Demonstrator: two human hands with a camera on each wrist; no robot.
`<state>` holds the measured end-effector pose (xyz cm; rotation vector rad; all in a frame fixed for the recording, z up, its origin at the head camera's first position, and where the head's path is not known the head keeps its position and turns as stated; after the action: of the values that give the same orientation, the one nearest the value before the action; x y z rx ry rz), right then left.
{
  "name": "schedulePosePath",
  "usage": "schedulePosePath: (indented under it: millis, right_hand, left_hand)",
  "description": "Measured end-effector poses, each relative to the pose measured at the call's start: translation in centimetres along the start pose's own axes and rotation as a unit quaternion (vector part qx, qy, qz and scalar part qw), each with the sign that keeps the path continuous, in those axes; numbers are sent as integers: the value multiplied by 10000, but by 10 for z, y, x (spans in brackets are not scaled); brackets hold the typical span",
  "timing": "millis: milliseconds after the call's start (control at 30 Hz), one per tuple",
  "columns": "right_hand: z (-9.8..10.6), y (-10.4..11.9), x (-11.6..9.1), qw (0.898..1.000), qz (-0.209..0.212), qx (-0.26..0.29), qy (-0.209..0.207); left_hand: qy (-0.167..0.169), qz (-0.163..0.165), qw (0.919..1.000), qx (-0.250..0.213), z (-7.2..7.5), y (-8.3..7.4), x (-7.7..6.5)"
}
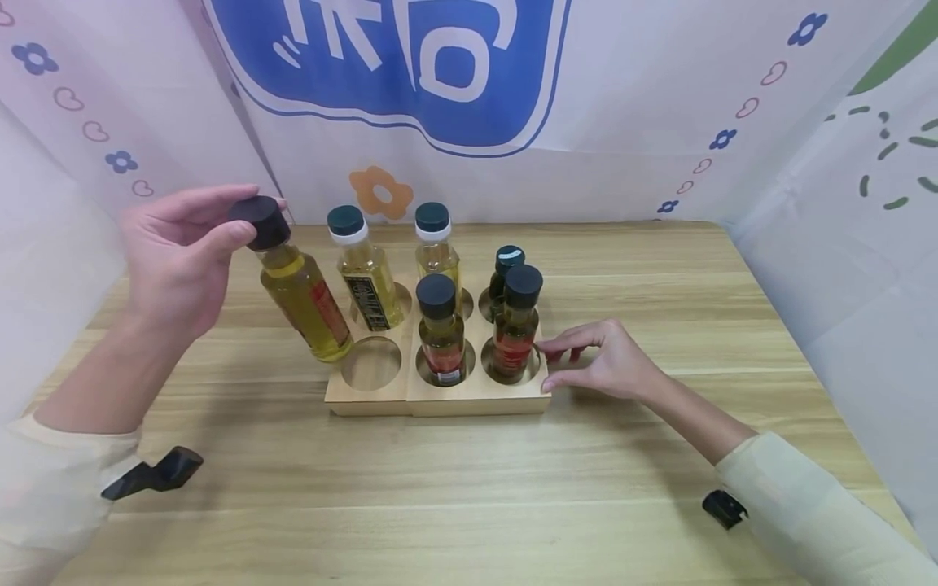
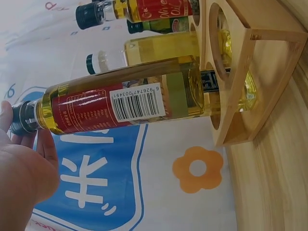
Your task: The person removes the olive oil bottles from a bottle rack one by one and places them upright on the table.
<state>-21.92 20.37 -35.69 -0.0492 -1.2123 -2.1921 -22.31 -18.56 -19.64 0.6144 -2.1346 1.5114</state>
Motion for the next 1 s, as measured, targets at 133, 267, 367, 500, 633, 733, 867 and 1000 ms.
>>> schedulePosePath:
  millis: [133,267,367,500,633,733,867,1000]
  right_hand:
    - [-1,0,1,10000,58,34,10]
    - [-1,0,1,10000,78,32,23]
    - [-1,0,0,10000,86,33,35]
    - [-1,-1,0,10000,79,39,45]
    - [-1,-1,-1,9999,88,17,53]
    - [-1,0,0,9999,100,5,50]
    - [-2,0,-1,9999,112,-4,52]
    - [-2,1,0,9999,124,-2,51]
  left_hand:
    - [-27,162,9991,-382,2,-1,1]
    - [-47,261,9964,-804,5,-2,2]
    - [-79,222,9962,-835,8,-4,3]
    - [-126,228,9962,-830,12,-3,4]
    - [-230,261,9959,-832,15,-3,5]
    - [-322,254,9960,-792,19,-2,6]
    - [-367,77,9986,-376,23,-4,7]
    - [-462,-85,9989,68,27,-5,9]
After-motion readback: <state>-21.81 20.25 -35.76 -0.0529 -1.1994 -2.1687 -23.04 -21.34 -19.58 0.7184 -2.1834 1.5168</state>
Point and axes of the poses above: each hand's wrist, its own x-axis towards the middle knuckle, its own z-axis out of the back of the hand, y = z × x, the point moved 9 cm from there along x, towards the middle knuckle, and after that the axes turned 4 degrees about -y, right-handed, at the moved point
